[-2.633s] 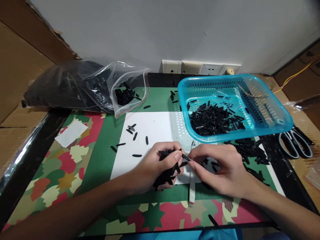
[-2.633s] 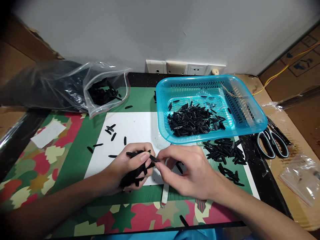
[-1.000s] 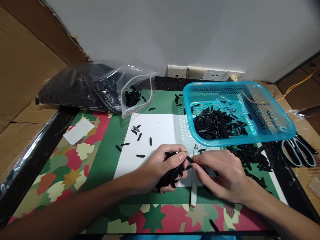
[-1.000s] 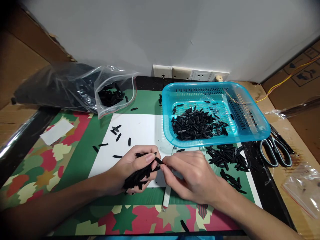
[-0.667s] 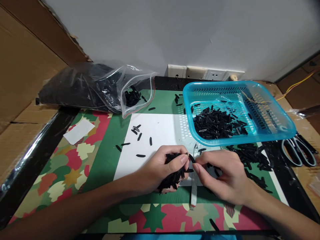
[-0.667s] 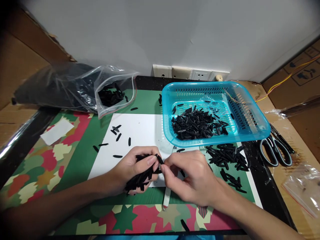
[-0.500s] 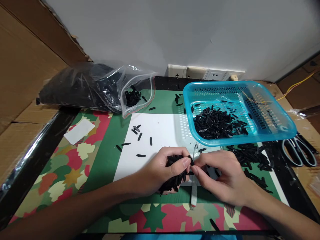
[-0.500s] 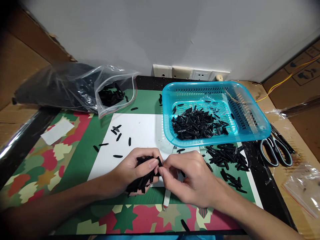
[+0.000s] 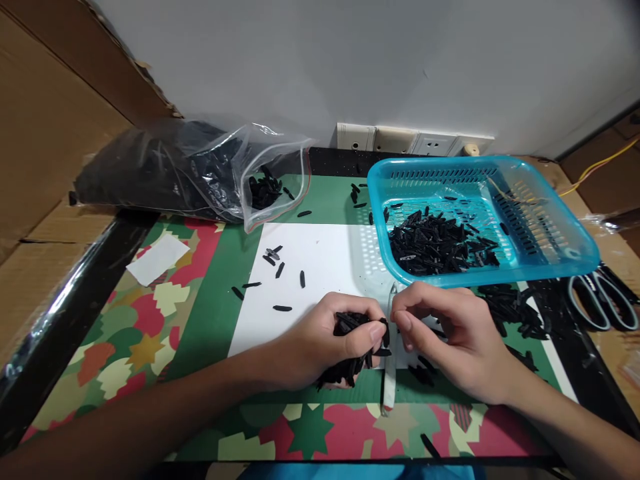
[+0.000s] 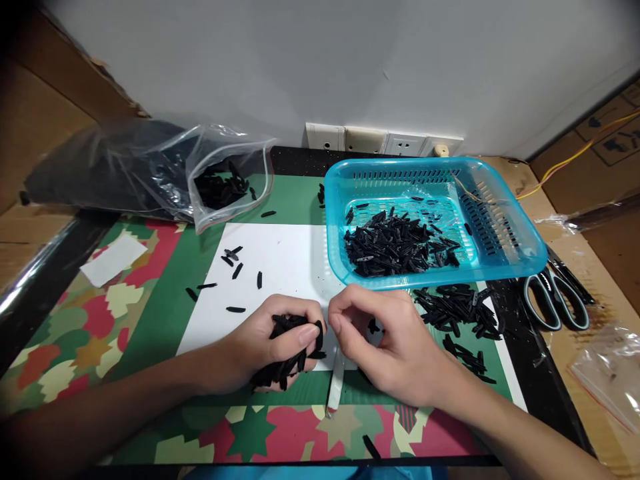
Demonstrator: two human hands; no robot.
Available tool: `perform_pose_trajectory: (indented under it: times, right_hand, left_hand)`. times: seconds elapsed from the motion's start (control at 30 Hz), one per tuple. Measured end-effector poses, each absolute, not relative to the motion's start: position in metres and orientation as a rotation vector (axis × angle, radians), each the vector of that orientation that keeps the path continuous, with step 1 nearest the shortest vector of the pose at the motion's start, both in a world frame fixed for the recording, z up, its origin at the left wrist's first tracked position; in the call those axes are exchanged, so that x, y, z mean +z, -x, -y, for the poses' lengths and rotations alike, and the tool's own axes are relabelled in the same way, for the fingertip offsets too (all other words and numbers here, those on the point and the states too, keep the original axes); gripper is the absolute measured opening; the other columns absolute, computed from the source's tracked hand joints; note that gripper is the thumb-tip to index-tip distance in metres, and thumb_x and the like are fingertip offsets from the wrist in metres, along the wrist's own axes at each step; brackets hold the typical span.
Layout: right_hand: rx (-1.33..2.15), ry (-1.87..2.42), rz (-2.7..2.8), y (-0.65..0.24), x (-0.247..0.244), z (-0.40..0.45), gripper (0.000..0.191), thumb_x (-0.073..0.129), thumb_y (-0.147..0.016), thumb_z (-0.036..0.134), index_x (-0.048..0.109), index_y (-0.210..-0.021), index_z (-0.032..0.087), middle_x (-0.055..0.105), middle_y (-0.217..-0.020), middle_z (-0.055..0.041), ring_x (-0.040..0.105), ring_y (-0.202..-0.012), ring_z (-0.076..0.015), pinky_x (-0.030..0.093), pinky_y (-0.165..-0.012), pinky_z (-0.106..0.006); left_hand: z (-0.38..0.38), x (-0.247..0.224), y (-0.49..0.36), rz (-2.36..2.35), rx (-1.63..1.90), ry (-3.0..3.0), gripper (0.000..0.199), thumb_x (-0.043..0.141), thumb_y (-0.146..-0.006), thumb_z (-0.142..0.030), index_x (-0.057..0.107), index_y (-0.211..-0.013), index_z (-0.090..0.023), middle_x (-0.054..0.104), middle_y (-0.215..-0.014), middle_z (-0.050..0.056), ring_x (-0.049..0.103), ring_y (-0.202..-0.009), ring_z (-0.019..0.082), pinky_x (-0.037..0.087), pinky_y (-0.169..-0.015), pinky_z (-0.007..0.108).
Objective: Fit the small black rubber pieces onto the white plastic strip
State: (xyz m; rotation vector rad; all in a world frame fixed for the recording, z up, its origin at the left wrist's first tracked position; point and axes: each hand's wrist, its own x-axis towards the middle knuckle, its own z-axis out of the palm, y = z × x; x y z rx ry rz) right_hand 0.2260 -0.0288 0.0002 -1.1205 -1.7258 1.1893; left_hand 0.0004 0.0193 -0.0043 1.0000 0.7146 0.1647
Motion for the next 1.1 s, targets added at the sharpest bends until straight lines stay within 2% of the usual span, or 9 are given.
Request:
perform_pose_trajectory:
  times: [0.23, 0.47, 0.7, 0.8, 0.87, 0.97, 1.1]
  right_hand:
    - [1.421, 1.160, 1.895, -0.233, 0.004, 0.027, 0.023, 0.049, -0.112, 0.029, 0.059, -0.093, 0.021, 0.056, -0.068, 0.0050, 0.048, -0.059, -0.0105, 0.035, -0.058, -0.024]
    - [1.497, 1.092, 1.911, -0.238, 0.010, 0.023, 0.028, 0.051, -0.112, 0.032, 0.061, -0.089, 0.020, 0.056, -0.069, 0.0042, 0.047, -0.061, -0.0101, 0.036, -0.059, -0.023]
    - [1.843, 1.071, 1.637, -0.239, 0.009, 0.021, 0.032, 0.057, -0.110, 0.043, 0.067, -0.092, 0.018, 0.056, -0.064, 0.0038, 0.049, -0.057, -0.0104, 0.039, -0.054, -0.022]
    - [1.901, 1.049, 1.577, -0.238, 0.008, 0.020, 0.026, 0.062, -0.106, 0.036, 0.067, -0.090, 0.016, 0.054, -0.062, 0.0046, 0.048, -0.054, -0.0097, 0.036, -0.051, -0.021]
    - [1.877, 1.046, 1.599, -0.237, 0.008, 0.019, 0.018, 0.065, -0.099, 0.022, 0.065, -0.083, 0.016, 0.052, -0.061, 0.0058, 0.044, -0.053, -0.0081, 0.034, -0.051, -0.020]
    - [1.796, 1.055, 1.653, -0.236, 0.007, 0.020, 0.017, 0.065, -0.086, 0.006, 0.062, -0.073, 0.016, 0.047, -0.061, 0.0071, 0.037, -0.056, -0.0066, 0.030, -0.051, -0.019]
    - [1.716, 1.074, 1.663, -0.234, 0.001, 0.023, 0.016, 0.066, -0.082, 0.007, 0.064, -0.069, 0.016, 0.046, -0.060, 0.0068, 0.036, -0.055, -0.0066, 0.031, -0.049, -0.019]
  left_hand:
    - [-0.022, 0.000, -0.002, -0.712, 0.132, -1.115, 0.031, 0.065, -0.103, -0.042, 0.067, -0.085, -0.016, 0.067, -0.074, 0.001, 0.058, -0.053, 0.009, 0.047, -0.046, 0.016]
    - [-0.026, -0.001, 0.001, -0.692, 0.082, -1.106, 0.037, 0.073, -0.097, -0.050, 0.067, -0.084, -0.016, 0.065, -0.072, 0.000, 0.053, -0.049, 0.007, 0.042, -0.042, 0.015]
    - [-0.026, 0.000, 0.001, -0.698, 0.039, -1.108, 0.040, 0.071, -0.097, -0.054, 0.068, -0.084, -0.017, 0.061, -0.064, -0.002, 0.051, -0.043, 0.008, 0.041, -0.038, 0.015]
    - [-0.026, 0.001, 0.001, -0.696, 0.038, -1.132, 0.038, 0.070, -0.098, -0.051, 0.068, -0.081, -0.017, 0.059, -0.062, -0.002, 0.048, -0.044, 0.008, 0.039, -0.038, 0.016]
    - [-0.027, 0.001, 0.001, -0.687, 0.027, -1.168, 0.038, 0.069, -0.098, -0.049, 0.068, -0.080, -0.016, 0.058, -0.064, -0.002, 0.047, -0.046, 0.007, 0.037, -0.039, 0.016]
    - [-0.029, 0.003, 0.001, -0.646, -0.009, -1.214, 0.037, 0.068, -0.099, -0.048, 0.068, -0.081, -0.015, 0.058, -0.067, -0.002, 0.046, -0.050, 0.007, 0.036, -0.043, 0.015]
    - [-0.029, 0.003, 0.001, -0.630, -0.023, -1.185, 0.035, 0.068, -0.099, -0.045, 0.068, -0.081, -0.015, 0.058, -0.067, -0.001, 0.047, -0.050, 0.007, 0.037, -0.042, 0.015]
